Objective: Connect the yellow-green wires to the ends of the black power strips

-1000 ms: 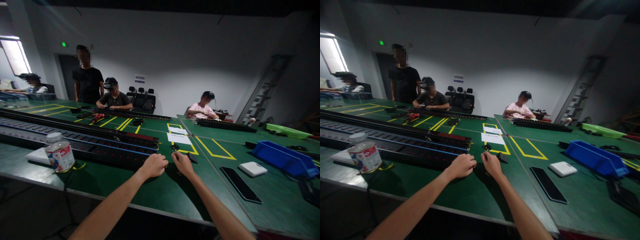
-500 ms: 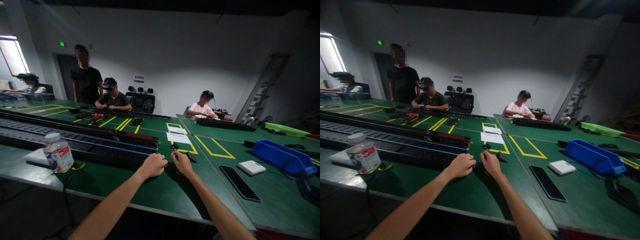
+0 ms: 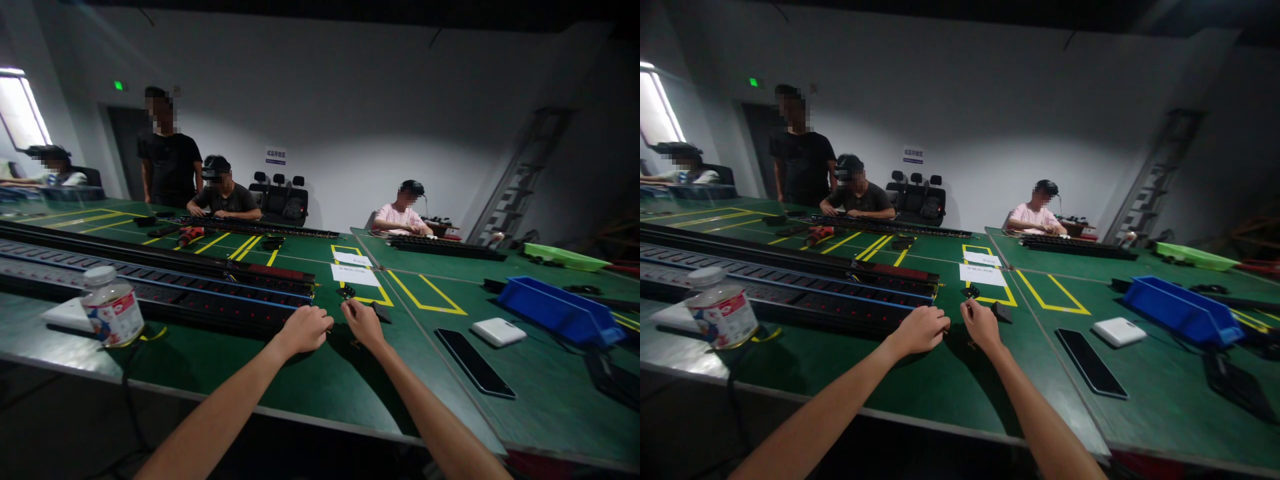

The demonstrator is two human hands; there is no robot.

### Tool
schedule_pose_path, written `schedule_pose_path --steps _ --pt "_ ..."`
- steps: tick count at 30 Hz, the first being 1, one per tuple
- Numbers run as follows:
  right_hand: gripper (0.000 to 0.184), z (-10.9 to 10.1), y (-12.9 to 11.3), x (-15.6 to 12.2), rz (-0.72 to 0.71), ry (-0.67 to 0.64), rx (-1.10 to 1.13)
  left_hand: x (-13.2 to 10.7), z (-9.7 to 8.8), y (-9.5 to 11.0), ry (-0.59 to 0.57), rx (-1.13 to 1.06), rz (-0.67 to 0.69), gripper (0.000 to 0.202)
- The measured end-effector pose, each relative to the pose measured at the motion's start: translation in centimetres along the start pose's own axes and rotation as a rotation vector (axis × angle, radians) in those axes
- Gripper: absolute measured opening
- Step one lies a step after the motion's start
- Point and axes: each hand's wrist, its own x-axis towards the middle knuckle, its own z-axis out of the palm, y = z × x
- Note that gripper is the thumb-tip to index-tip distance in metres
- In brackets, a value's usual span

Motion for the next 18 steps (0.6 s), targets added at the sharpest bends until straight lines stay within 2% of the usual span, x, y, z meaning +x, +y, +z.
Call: schedule_pose_path --steps 6,8,10,13,16,18 --pt "0.041 -2.9 0.8 0.9 0.219 0.196 -0.086 0.0 -0.2 0.0 0.007 -0.012 -0.012 0.012" --pt "0.043 -4.1 1.3 1.0 0.310 0.213 -0.166 0.0 -0.2 0.0 0.008 -0.012 -0.010 0.012" --pt "0.046 -5.1 1.8 1.1 0.402 0.164 -0.261 0.1 -0.1 0.0 0.007 -0.010 -0.005 0.011" --pt "0.047 -6.0 2.6 1.2 0.512 -0.007 -0.394 0.1 -0.1 0.0 0.006 -0.002 -0.003 0.010" --pt "0.050 -6.4 3.2 1.4 0.550 -0.194 -0.432 0.1 -0.1 0.0 0.011 0.001 -0.005 0.011" --pt "0.053 -6.6 3.4 1.4 0.549 -0.263 -0.418 0.0 -0.2 0.0 0.017 -0.002 -0.005 0.012"
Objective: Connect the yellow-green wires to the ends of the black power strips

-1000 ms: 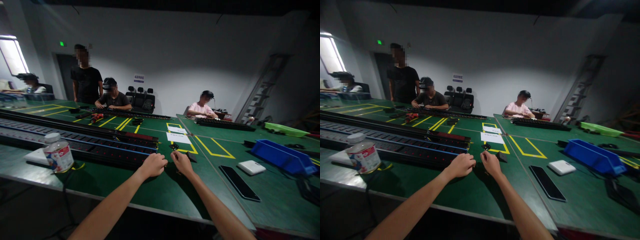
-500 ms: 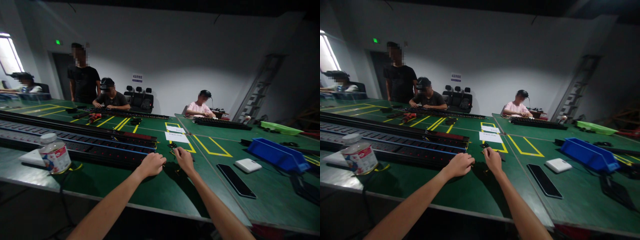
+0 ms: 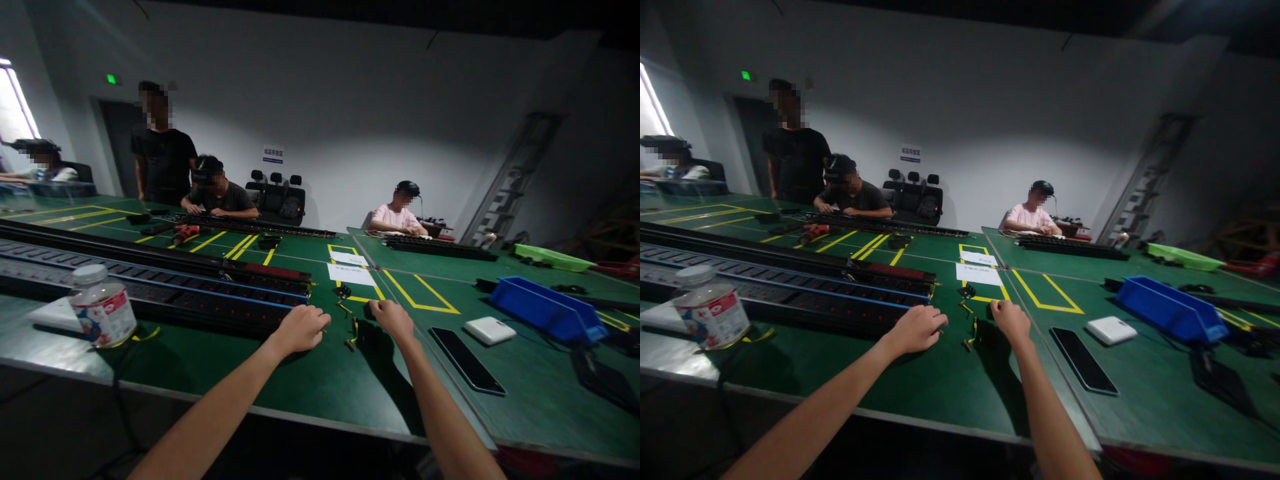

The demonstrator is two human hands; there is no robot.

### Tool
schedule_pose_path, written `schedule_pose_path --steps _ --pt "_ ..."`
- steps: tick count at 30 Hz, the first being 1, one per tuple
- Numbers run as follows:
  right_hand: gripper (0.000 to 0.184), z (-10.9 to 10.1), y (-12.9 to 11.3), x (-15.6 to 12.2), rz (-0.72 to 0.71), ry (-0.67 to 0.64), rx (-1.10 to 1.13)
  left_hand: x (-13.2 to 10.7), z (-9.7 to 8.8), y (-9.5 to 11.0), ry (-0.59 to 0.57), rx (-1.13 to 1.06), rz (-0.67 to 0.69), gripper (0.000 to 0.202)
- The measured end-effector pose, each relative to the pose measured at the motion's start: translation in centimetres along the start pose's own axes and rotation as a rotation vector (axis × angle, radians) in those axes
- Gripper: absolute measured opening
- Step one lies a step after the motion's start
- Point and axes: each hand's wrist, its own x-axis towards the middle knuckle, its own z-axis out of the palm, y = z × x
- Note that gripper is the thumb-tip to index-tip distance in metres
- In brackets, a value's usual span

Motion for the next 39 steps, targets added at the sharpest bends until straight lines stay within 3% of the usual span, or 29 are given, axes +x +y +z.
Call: schedule_pose_path --steps 7,13,21,39 --pt "0.048 -0.3 0.1 -0.2 0.104 0.079 -0.003 0.0 -0.3 0.0 0.010 -0.027 -0.001 0.011" --pt "0.045 0.8 0.8 0.4 0.076 0.163 -0.009 0.0 -0.5 0.1 0.011 -0.042 -0.007 0.020" --pt "0.067 3.5 1.0 1.7 -0.012 0.054 -0.103 0.0 -0.3 0.2 0.030 -0.034 -0.009 0.016" --pt "0.056 3.6 0.6 1.3 -0.074 0.043 -0.146 0.0 0.1 0.0 0.027 -0.017 0.004 0.020"
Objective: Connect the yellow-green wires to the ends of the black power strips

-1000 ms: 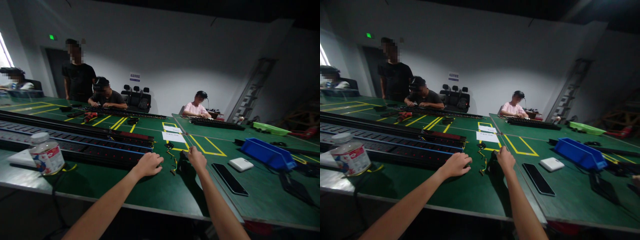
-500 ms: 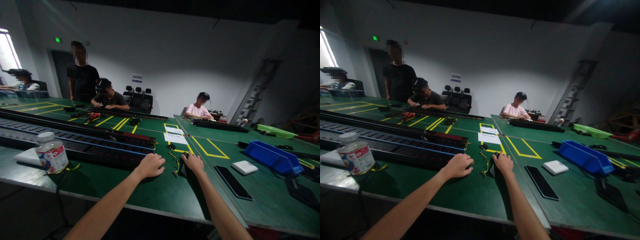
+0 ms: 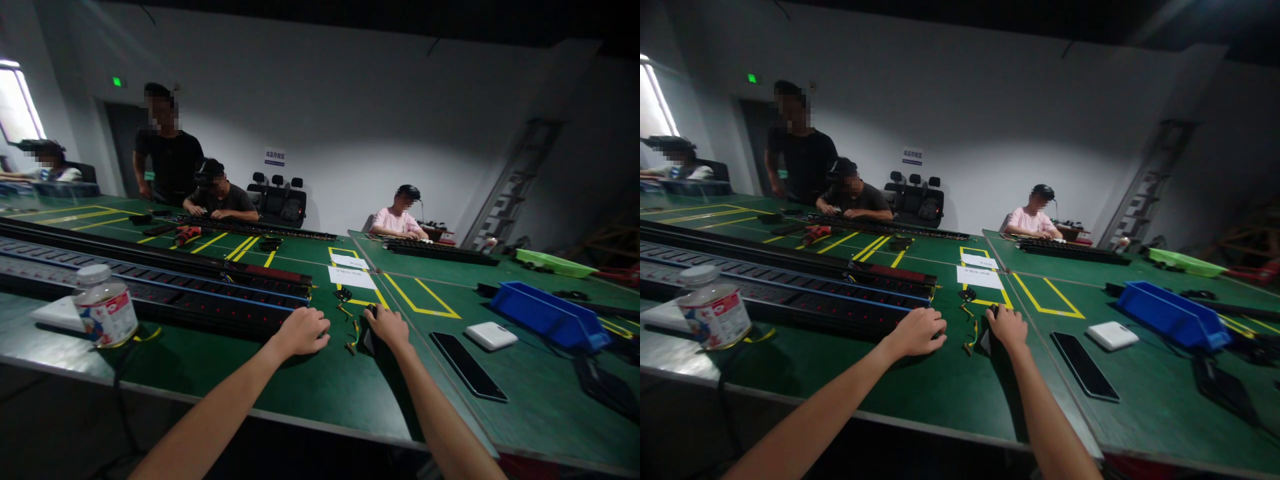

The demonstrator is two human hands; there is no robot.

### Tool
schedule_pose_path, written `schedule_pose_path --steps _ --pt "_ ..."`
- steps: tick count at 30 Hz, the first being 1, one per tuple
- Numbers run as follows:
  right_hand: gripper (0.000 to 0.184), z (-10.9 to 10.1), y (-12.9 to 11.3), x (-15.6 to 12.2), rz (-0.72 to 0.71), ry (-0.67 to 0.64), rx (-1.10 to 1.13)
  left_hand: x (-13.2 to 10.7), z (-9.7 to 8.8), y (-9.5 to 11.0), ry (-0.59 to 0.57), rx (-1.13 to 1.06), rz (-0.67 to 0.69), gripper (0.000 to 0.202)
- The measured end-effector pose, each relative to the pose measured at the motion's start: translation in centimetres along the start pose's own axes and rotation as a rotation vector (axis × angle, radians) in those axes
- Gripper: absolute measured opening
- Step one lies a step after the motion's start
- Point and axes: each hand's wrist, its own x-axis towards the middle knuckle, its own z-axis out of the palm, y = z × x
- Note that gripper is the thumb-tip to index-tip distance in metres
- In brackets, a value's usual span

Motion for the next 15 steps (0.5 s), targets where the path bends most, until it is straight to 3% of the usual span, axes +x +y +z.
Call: schedule_pose_path --steps 15 --pt "0.056 -0.22 -0.18 -0.22 -0.001 0.004 -0.003 -0.01 -0.24 0.08 -0.008 -0.022 -0.002 0.020"
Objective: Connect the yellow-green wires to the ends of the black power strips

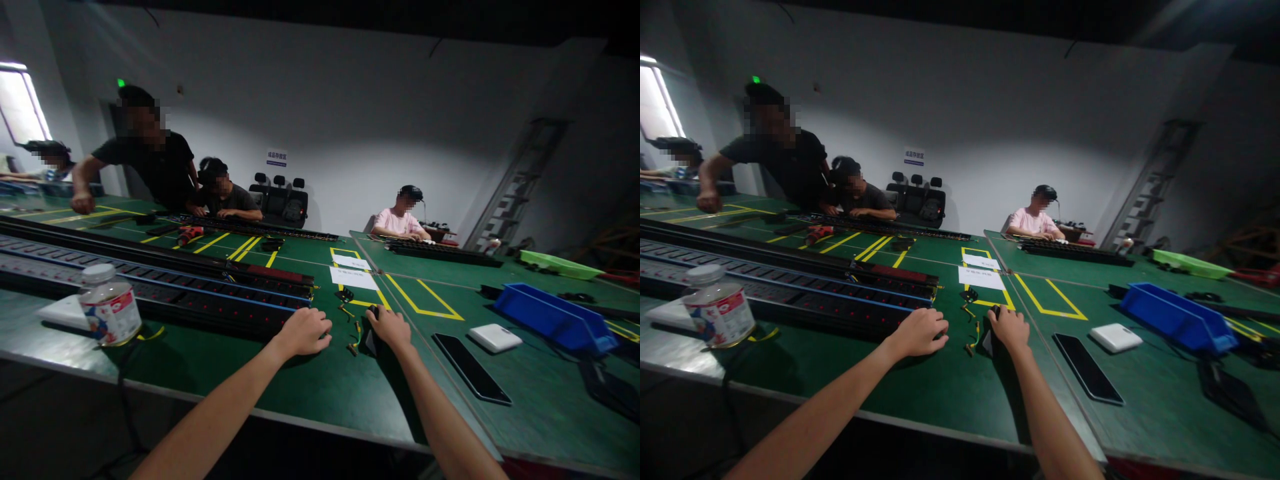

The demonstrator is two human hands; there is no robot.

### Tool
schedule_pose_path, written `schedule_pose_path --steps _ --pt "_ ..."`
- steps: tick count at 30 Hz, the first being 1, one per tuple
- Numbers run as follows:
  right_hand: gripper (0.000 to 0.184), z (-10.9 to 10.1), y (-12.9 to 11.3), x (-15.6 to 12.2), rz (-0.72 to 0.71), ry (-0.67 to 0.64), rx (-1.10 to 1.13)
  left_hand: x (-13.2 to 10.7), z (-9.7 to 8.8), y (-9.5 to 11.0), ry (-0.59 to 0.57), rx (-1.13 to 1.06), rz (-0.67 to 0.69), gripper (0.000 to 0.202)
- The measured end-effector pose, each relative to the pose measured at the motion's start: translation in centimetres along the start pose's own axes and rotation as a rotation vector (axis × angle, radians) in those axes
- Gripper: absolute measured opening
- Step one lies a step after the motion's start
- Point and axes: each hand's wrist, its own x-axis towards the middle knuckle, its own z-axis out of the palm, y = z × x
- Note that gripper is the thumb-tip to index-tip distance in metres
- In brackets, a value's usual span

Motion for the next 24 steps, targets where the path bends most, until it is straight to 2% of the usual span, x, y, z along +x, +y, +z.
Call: schedule_pose_path --steps 24 --pt "0.058 0.75 0.61 0.40 -0.019 -0.008 -0.022 -0.07 -0.12 0.27 -0.019 0.031 -0.005 0.022"
